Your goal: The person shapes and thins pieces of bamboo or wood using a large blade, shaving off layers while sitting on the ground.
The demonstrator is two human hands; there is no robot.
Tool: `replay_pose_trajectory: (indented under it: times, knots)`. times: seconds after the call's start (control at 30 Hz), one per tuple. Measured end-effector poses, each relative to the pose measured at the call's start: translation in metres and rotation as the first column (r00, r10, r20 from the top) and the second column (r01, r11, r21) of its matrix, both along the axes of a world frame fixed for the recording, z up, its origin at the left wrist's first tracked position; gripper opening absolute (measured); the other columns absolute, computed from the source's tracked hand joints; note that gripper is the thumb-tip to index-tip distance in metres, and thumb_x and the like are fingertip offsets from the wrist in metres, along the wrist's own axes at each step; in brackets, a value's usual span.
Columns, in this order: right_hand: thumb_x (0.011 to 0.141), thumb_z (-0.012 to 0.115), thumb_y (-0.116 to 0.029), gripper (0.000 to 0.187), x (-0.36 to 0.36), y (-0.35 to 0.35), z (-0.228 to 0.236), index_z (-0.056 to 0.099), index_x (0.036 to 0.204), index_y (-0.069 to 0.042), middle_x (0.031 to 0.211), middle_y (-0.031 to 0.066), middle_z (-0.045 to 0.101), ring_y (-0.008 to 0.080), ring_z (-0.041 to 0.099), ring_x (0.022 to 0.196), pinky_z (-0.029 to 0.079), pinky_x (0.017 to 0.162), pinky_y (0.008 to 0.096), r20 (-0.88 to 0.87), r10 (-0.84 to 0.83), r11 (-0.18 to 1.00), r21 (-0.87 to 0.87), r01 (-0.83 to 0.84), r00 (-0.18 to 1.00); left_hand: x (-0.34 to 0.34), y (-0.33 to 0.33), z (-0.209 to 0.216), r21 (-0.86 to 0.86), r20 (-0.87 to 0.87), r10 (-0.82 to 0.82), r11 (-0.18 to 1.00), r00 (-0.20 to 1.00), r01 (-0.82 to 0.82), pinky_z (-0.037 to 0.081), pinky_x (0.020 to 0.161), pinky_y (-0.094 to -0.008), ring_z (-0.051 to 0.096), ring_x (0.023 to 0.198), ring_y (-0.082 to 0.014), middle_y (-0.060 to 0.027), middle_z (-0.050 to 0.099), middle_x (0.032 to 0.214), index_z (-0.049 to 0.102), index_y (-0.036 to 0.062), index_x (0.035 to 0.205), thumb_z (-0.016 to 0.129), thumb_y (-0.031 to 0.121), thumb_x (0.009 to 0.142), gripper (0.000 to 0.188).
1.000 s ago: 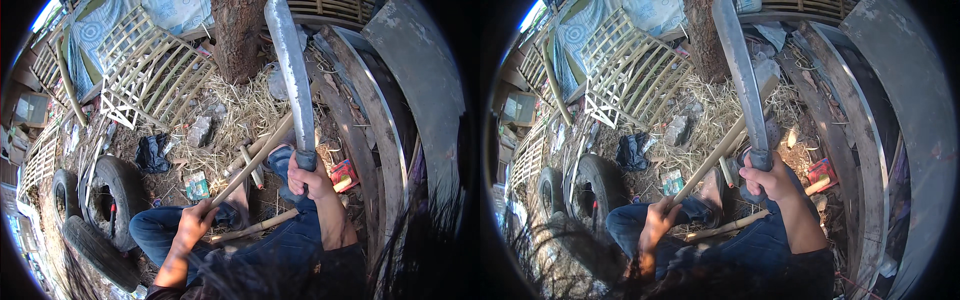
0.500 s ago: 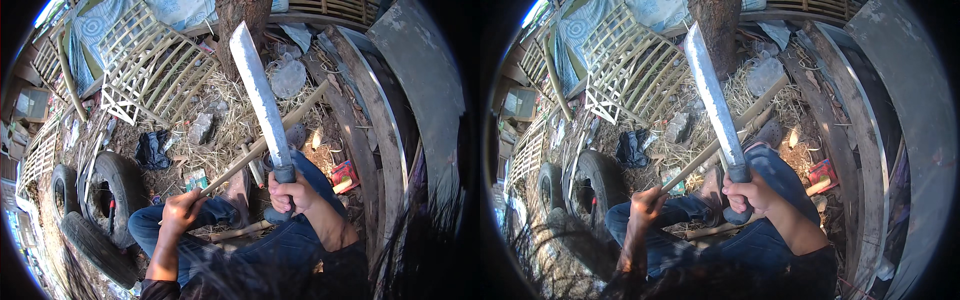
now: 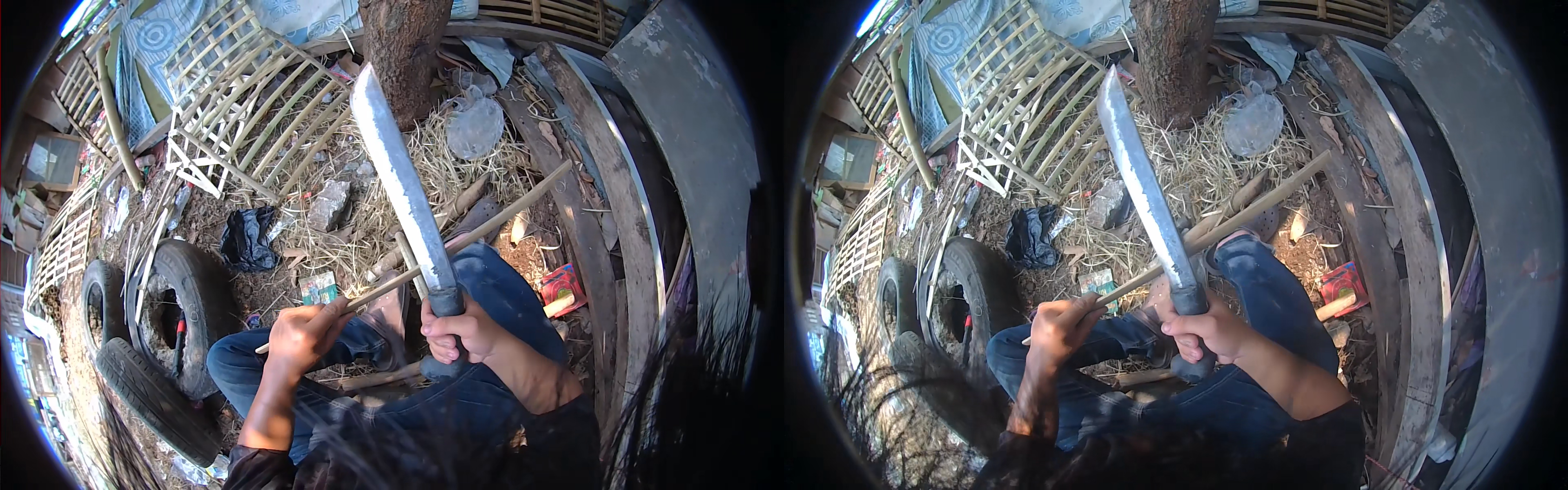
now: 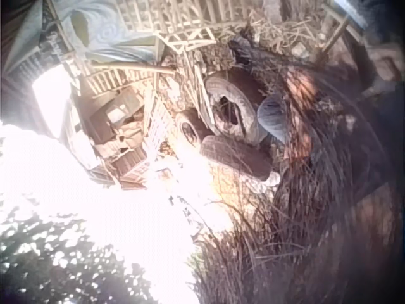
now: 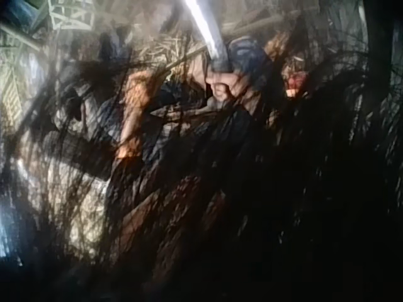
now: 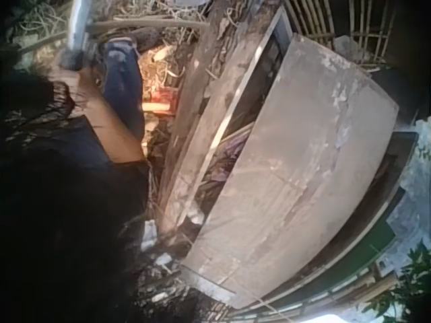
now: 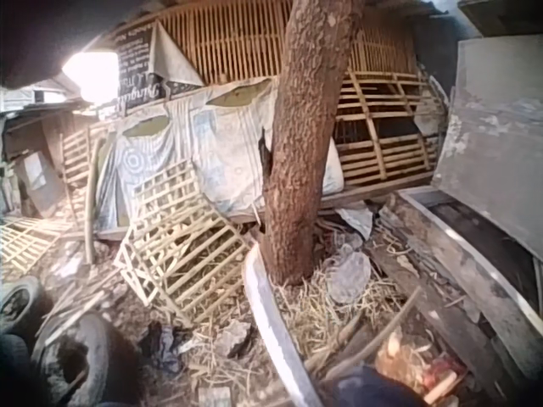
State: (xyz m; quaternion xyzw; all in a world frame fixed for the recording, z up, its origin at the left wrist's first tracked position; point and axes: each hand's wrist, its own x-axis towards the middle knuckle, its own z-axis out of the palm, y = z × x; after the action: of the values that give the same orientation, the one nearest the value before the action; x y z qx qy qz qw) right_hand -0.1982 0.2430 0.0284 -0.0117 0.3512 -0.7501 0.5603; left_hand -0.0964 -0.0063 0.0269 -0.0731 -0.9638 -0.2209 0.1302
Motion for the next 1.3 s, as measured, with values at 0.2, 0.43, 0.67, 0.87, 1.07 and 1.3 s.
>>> replay_pose_trajectory:
  times: [0.2, 0.43, 0.67, 0.87, 1.07, 1.3]
  knots:
    - [0.082, 0.06, -0.002, 0.014, -0.007, 0.005, 0.006, 0.047, 0.078, -0.006, 0.05, 0.0004, 0.041, 0.0101, 0.043, 0.038, 0.036, 0.039, 0.0257, -0.049, -0.104, 0.992, -0.074, 0.1, 0.993, 0.005, 0.002, -0.011, 0.292, -0.061, 0.117, 0.952, 0.991, -0.095, 0.046, 0.045, -0.0355, 0.059, 0.049, -0.0263, -0.0103, 0.059, 0.06, 0.068, 0.0062, 0.097, 0.076, 0.012, 0.074, 0.025]
    - [0.081, 0.06, -0.002, 0.011, 0.013, -0.006, -0.003, 0.049, 0.078, -0.004, 0.051, 0.0005, 0.042, 0.0105, 0.043, 0.039, 0.037, 0.041, 0.0274, 0.049, 0.022, 1.0, -0.015, -0.021, 0.999, -0.013, 0.015, 0.005, 0.128, -0.043, 0.112, 0.986, 0.993, -0.106, 0.05, 0.049, -0.0333, 0.063, 0.053, -0.0283, -0.0139, 0.063, 0.066, 0.067, 0.0017, 0.097, 0.076, 0.011, 0.075, 0.026]
    - [0.081, 0.06, -0.002, 0.012, 0.011, -0.006, 0.005, 0.048, 0.079, -0.004, 0.051, 0.0014, 0.042, 0.0099, 0.042, 0.039, 0.035, 0.04, 0.0269, -0.039, -0.028, 0.998, -0.058, 0.026, 0.999, -0.007, 0.016, 0.005, 0.368, 0.053, 0.227, 0.901, 0.972, -0.231, 0.052, 0.053, -0.0304, 0.068, 0.059, -0.0229, -0.0158, 0.065, 0.069, 0.067, 0.0001, 0.095, 0.075, 0.008, 0.077, 0.022]
    - [0.08, 0.059, -0.001, 0.012, 0.02, -0.012, -0.007, 0.048, 0.077, -0.003, 0.049, 0.0025, 0.042, 0.0114, 0.042, 0.038, 0.035, 0.039, 0.0278, 0.017, -0.011, 0.999, 0.04, 0.01, 1.0, -0.019, 0.024, 0.007, 0.255, -0.032, 0.191, 0.951, 0.981, -0.177, 0.05, 0.051, -0.033, 0.065, 0.057, -0.0273, -0.016, 0.066, 0.071, 0.066, 0.0014, 0.098, 0.075, 0.009, 0.076, 0.026]
    - [0.081, 0.06, -0.001, 0.013, 0.013, -0.006, 0.003, 0.048, 0.077, -0.004, 0.05, 0.0021, 0.043, 0.0107, 0.042, 0.038, 0.035, 0.039, 0.0267, -0.054, 0.004, 1.0, 0.006, -0.004, 0.999, -0.016, 0.024, 0.009, 0.29, -0.087, 0.252, 0.932, 0.964, -0.218, 0.05, 0.05, -0.0338, 0.064, 0.054, -0.0263, -0.0154, 0.065, 0.068, 0.067, 0.0014, 0.098, 0.075, 0.007, 0.075, 0.025]
    - [0.08, 0.059, -0.002, 0.01, 0.023, -0.011, -0.012, 0.049, 0.079, -0.003, 0.051, 0.003, 0.044, 0.0118, 0.042, 0.038, 0.036, 0.041, 0.0285, 0.126, 0.046, 0.999, -0.009, -0.045, 0.991, -0.019, 0.026, 0.012, 0.192, -0.07, 0.227, 0.959, 0.971, -0.21, 0.049, 0.049, -0.0343, 0.064, 0.055, -0.0291, -0.0147, 0.063, 0.065, 0.068, 0.0019, 0.1, 0.075, 0.011, 0.076, 0.026]
